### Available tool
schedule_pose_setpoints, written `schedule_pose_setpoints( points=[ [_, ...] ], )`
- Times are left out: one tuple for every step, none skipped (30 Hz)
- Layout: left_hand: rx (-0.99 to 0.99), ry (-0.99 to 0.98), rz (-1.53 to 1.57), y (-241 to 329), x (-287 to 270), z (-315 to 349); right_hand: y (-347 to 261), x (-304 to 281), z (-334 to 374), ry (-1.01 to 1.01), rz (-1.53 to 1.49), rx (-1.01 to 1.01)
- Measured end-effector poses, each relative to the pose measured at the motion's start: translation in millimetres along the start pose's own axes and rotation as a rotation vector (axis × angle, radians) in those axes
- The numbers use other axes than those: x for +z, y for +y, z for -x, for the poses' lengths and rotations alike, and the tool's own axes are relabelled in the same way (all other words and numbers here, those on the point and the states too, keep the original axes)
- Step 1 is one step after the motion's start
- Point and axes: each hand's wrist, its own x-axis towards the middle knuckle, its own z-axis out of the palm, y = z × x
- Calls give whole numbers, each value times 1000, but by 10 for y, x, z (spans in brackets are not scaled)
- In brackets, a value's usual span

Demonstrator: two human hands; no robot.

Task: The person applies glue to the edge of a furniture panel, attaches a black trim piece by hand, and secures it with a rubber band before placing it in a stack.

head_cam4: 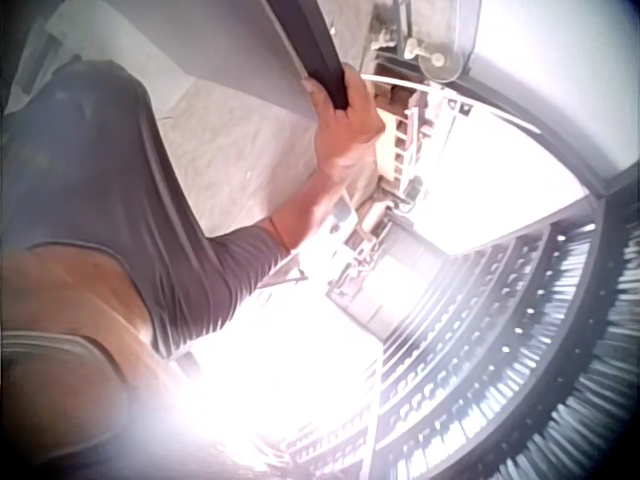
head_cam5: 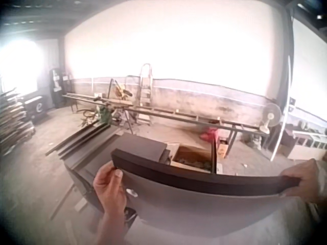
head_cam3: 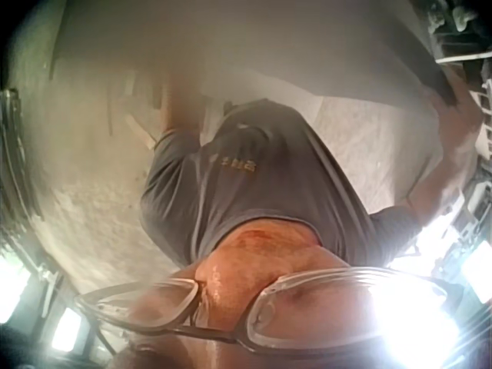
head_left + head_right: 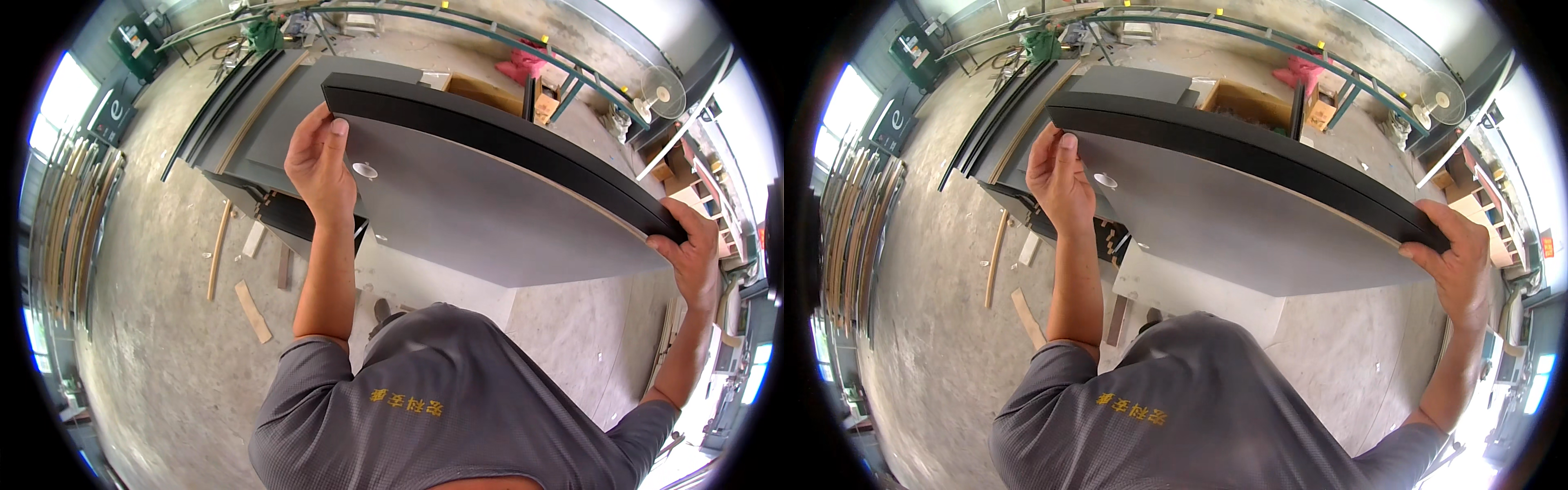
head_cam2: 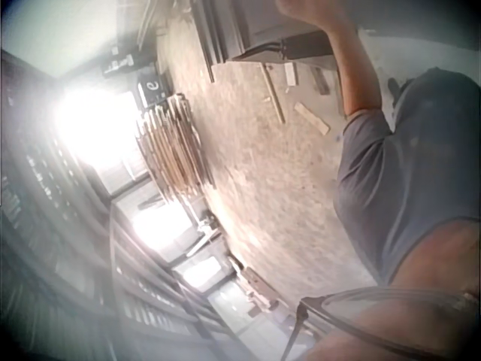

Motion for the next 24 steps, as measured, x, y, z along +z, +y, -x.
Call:
schedule_pose_setpoints(
  points=[
    [2, 5, -3, 0, 8, -1, 0, 7, 3, -2, 3, 8],
    [6, 13, -7, 2, 19, -4, 2, 12, 3, -3, 5, 14],
    [9, 2, -3, 2, 23, -6, 6, 20, 5, 0, 4, 16],
    [11, -6, 0, 1, 27, -10, 14, 27, 3, 2, 3, 18],
    [9, -7, 4, 0, 26, -13, 23, 33, 3, 5, 1, 19],
    [11, -14, 4, -4, 21, -14, 34, 41, 1, 5, 6, 16],
    [8, -13, 5, -5, 18, -15, 46, 45, -1, 4, 11, 13],
    [5, -12, 6, -12, 7, -13, 56, 55, -5, 9, 7, 18],
    [2, -13, 4, -12, 4, -13, 64, 60, -10, 9, 19, 13],
    [1, -15, 3, -18, -9, -8, 67, 77, -11, 16, 21, 16],
    [-1, -15, 0, -16, -11, -8, 67, 75, -21, 8, 39, 25],
    [-6, -10, 1, -18, -18, -4, 63, 84, -29, 20, 23, 4],
    [-10, -7, 2, -17, -18, -3, 51, 81, -38, 20, 21, -10],
    [-16, -3, 3, -17, -19, -4, 40, 80, -49, 20, 20, -23],
    [-20, -3, -6, -15, -20, -2, 26, 79, -56, 14, 35, -25],
    [-22, -2, -15, -11, -19, -3, 15, 75, -66, 10, 50, -29],
    [-20, -4, -21, -10, -21, -6, 11, 82, -78, 5, 64, -32],
    [-25, 4, -24, -3, -20, -10, 10, 81, -85, 9, 84, -72],
    [-26, 8, -24, 2, -23, -15, 15, 88, -90, 13, 103, -111],
    [-27, 12, -24, 10, -22, -22, 22, 97, -92, 20, 123, -132],
    [-32, 34, -30, 19, -22, -29, 35, 111, -94, 1, 139, -157],
    [-42, 55, -34, 29, -20, -42, 49, 135, -98, -17, 160, -157],
    [-75, 61, -29, 29, -9, -48, 59, 154, -92, -29, 198, -137],
    [-77, 71, -28, 30, 2, -58, 66, 181, -83, -19, 168, -156]
  ],
)
